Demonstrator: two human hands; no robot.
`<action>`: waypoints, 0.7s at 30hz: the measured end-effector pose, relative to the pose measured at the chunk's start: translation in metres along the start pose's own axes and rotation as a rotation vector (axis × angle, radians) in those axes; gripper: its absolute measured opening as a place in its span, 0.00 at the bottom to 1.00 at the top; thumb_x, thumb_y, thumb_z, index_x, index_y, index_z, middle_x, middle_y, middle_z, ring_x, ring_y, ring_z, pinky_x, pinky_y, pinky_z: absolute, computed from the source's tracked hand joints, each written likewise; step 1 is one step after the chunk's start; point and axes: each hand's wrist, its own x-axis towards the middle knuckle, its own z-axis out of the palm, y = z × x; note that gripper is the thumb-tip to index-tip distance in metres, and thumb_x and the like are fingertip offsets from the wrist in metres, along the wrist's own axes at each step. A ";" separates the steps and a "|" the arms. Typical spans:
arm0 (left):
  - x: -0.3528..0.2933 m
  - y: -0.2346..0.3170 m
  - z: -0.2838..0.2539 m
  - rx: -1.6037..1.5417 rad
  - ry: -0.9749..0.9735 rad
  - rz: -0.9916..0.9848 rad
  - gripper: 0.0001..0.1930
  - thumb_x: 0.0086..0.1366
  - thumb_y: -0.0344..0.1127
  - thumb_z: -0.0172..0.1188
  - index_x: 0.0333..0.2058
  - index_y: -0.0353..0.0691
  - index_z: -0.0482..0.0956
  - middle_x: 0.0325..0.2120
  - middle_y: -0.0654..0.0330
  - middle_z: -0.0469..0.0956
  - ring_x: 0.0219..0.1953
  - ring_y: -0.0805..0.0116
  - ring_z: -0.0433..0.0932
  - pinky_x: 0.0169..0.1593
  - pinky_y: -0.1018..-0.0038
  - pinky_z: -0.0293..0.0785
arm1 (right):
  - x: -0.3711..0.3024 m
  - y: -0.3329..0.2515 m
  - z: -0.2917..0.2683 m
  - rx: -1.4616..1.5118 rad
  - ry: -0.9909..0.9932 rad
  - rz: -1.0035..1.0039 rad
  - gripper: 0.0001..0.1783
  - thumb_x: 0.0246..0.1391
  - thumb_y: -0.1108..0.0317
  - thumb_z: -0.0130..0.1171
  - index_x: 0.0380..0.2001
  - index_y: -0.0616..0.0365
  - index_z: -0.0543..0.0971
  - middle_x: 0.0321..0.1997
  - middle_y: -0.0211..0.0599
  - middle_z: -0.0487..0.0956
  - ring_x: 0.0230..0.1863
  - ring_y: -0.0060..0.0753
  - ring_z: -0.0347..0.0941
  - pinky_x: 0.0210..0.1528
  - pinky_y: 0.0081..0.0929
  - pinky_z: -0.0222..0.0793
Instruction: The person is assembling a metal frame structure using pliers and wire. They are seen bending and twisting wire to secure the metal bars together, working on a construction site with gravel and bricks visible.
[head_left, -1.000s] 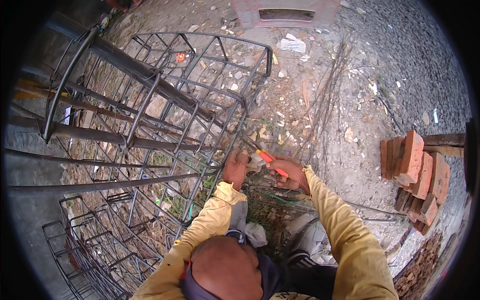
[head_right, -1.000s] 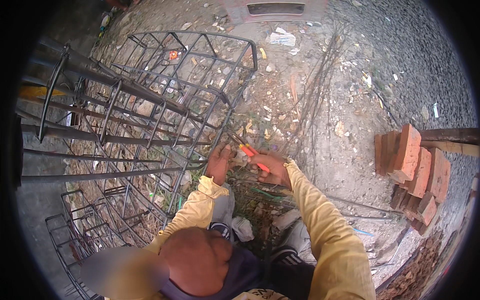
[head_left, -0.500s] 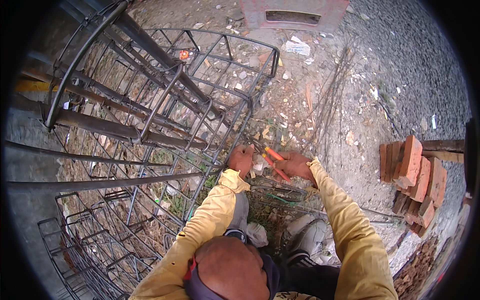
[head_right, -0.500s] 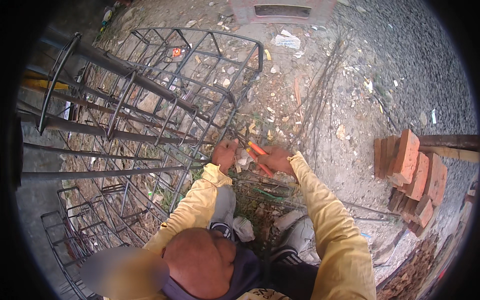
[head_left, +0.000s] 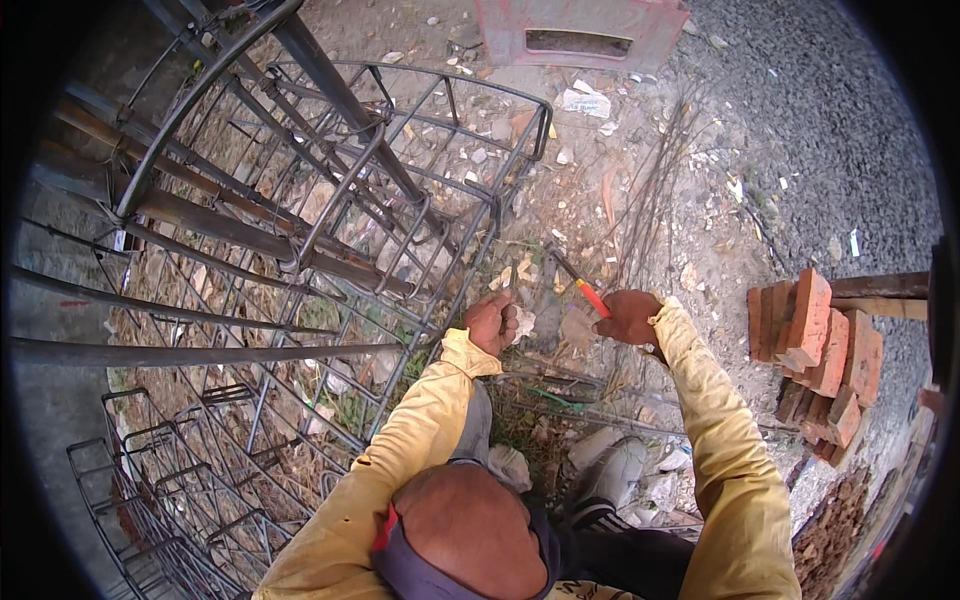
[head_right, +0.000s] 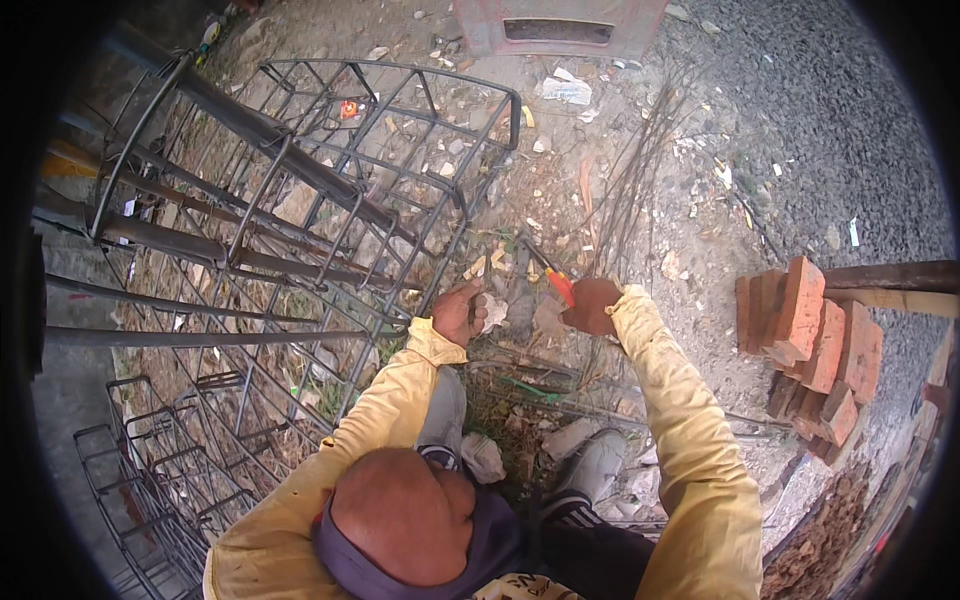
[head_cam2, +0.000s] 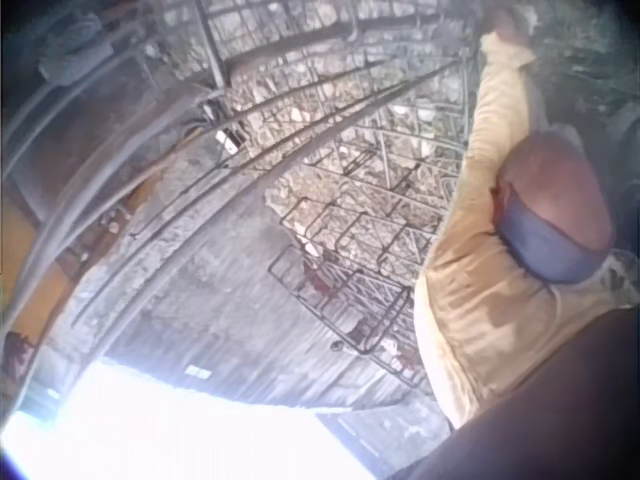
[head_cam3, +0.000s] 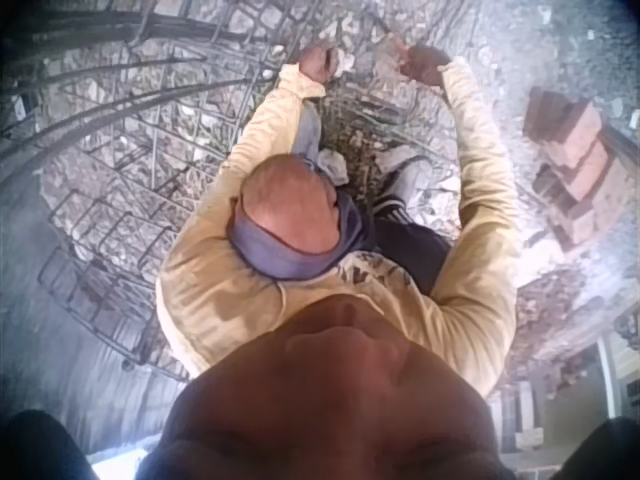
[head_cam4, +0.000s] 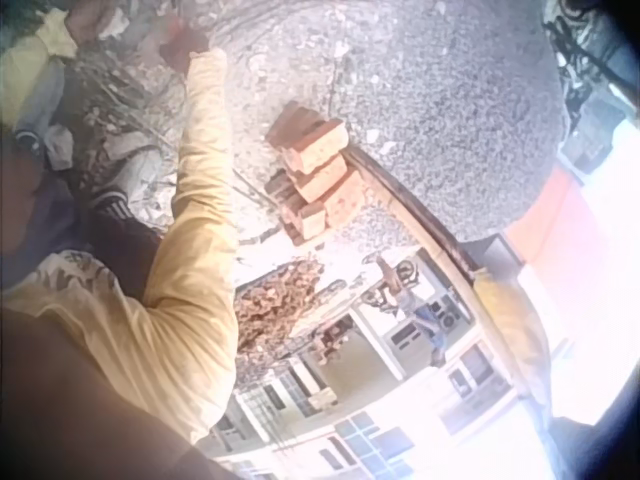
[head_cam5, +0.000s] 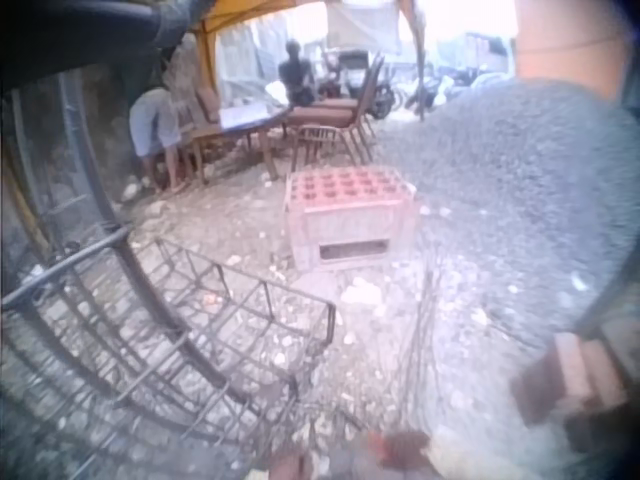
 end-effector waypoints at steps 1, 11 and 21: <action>0.008 -0.005 -0.017 0.184 0.071 0.037 0.09 0.68 0.41 0.57 0.39 0.44 0.74 0.22 0.63 0.73 0.24 0.70 0.75 0.21 0.75 0.70 | 0.003 0.000 0.004 -0.018 -0.099 -0.095 0.22 0.54 0.52 0.59 0.36 0.64 0.79 0.31 0.53 0.80 0.37 0.56 0.77 0.43 0.44 0.70; -0.033 -0.019 -0.015 -0.310 0.009 0.127 0.10 0.72 0.44 0.52 0.44 0.48 0.76 0.25 0.72 0.75 0.26 0.74 0.76 0.32 0.75 0.78 | 0.033 -0.037 0.033 0.544 0.444 -0.099 0.20 0.54 0.55 0.58 0.39 0.62 0.81 0.34 0.55 0.81 0.37 0.56 0.78 0.42 0.44 0.71; -0.031 -0.005 0.021 -0.257 -0.096 0.064 0.10 0.73 0.43 0.49 0.46 0.48 0.74 0.33 0.68 0.78 0.29 0.75 0.74 0.32 0.77 0.73 | 0.085 -0.119 0.016 1.060 0.045 0.180 0.18 0.55 0.57 0.60 0.38 0.65 0.81 0.31 0.39 0.81 0.27 0.29 0.75 0.31 0.29 0.71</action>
